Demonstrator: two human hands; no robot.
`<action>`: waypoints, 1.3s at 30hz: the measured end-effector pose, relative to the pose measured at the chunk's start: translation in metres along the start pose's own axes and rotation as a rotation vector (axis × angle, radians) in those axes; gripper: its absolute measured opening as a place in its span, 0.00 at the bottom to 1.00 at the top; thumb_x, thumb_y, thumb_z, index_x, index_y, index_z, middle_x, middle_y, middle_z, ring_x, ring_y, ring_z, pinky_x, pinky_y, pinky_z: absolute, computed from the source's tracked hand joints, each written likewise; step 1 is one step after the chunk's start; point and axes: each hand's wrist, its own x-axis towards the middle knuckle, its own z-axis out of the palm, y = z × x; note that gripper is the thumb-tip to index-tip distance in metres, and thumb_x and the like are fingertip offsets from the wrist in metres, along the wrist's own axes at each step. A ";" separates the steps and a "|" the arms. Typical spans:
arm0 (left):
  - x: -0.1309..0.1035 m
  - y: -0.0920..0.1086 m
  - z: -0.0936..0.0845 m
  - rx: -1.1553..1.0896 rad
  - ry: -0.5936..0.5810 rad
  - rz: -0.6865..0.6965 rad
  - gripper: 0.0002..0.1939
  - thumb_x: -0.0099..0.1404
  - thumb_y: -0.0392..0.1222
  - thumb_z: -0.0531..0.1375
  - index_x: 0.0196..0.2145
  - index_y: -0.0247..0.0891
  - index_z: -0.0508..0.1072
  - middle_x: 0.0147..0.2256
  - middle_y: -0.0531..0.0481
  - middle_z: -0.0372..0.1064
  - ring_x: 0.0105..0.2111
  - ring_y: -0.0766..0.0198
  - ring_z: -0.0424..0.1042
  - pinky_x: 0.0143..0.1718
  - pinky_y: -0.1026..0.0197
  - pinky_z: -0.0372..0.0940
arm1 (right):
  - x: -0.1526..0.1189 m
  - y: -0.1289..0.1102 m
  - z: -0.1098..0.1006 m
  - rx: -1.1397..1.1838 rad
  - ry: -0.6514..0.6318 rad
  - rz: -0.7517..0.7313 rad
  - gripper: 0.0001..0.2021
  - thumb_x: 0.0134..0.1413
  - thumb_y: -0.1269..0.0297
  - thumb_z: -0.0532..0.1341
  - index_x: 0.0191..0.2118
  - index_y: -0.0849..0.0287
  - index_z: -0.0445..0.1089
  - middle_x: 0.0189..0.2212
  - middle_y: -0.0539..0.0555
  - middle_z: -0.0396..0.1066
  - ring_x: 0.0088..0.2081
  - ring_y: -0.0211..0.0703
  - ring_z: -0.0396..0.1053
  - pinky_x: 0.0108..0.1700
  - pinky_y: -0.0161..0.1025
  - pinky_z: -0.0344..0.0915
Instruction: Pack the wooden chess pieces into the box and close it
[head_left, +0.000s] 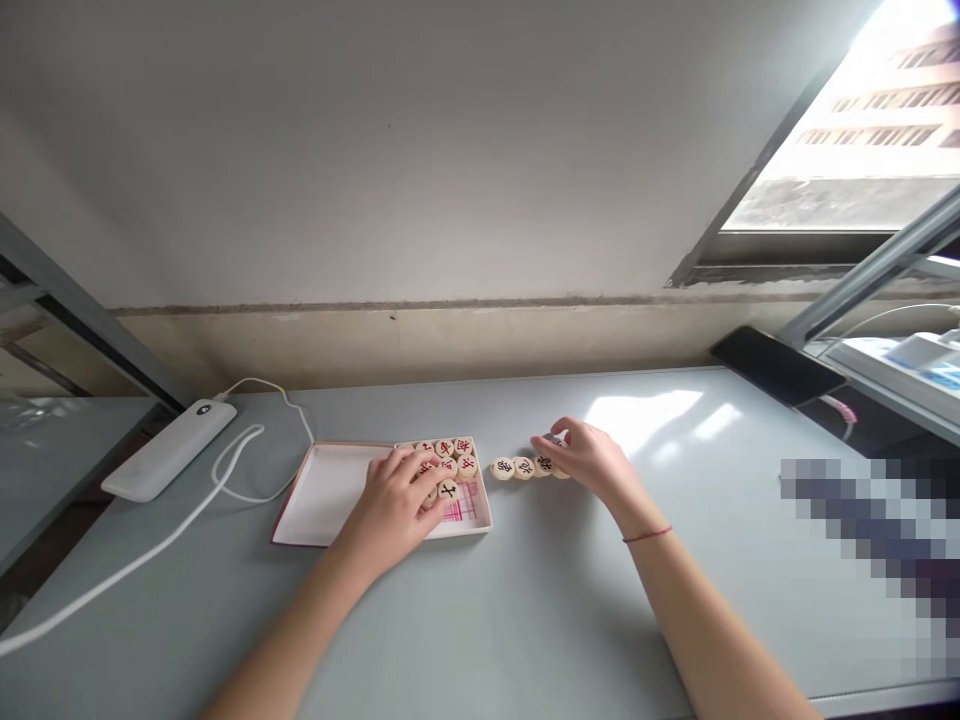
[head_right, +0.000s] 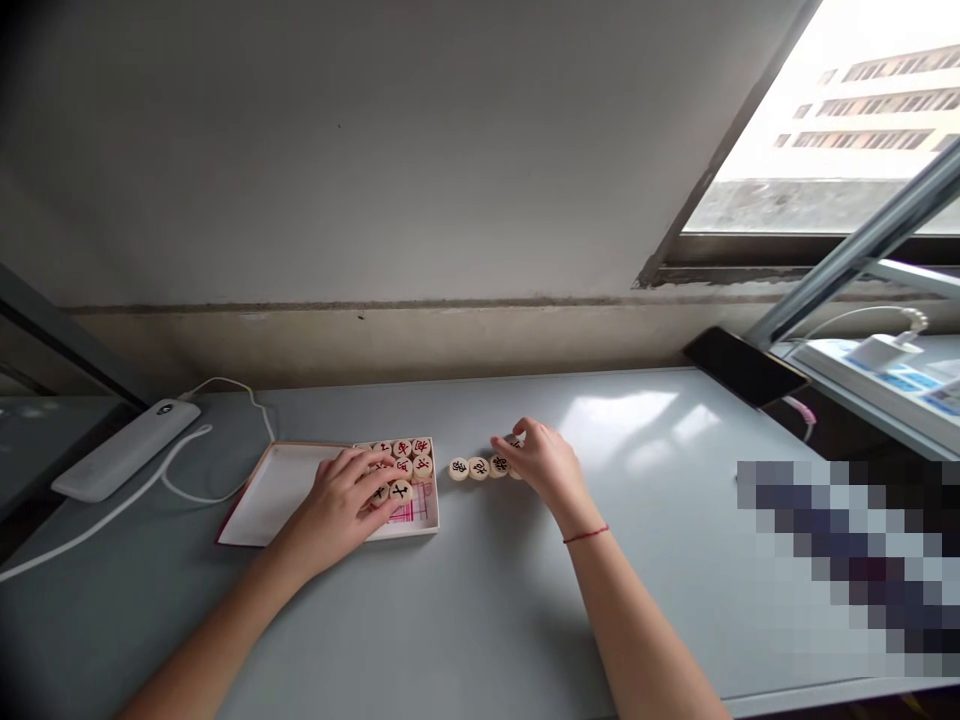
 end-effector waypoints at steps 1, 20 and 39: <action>0.000 0.000 0.000 0.000 -0.001 0.003 0.10 0.64 0.39 0.57 0.44 0.45 0.72 0.45 0.48 0.69 0.48 0.55 0.63 0.48 0.53 0.59 | 0.001 0.000 0.001 -0.014 -0.014 0.007 0.16 0.47 0.50 0.56 0.37 0.57 0.68 0.32 0.54 0.71 0.33 0.44 0.68 0.28 0.35 0.58; 0.004 0.020 0.003 -0.089 0.234 0.075 0.21 0.68 0.43 0.54 0.58 0.46 0.59 0.48 0.45 0.68 0.47 0.57 0.68 0.48 0.55 0.63 | -0.065 -0.058 0.014 0.768 -0.153 -0.556 0.12 0.51 0.56 0.62 0.40 0.55 0.69 0.35 0.52 0.74 0.31 0.37 0.70 0.32 0.34 0.68; 0.016 0.020 0.010 -0.048 -0.069 0.098 0.07 0.63 0.34 0.58 0.29 0.42 0.72 0.39 0.57 0.76 0.40 0.62 0.68 0.39 0.56 0.52 | -0.051 -0.045 0.003 0.674 -0.101 -0.472 0.12 0.55 0.53 0.59 0.39 0.55 0.69 0.29 0.51 0.71 0.28 0.38 0.67 0.30 0.36 0.67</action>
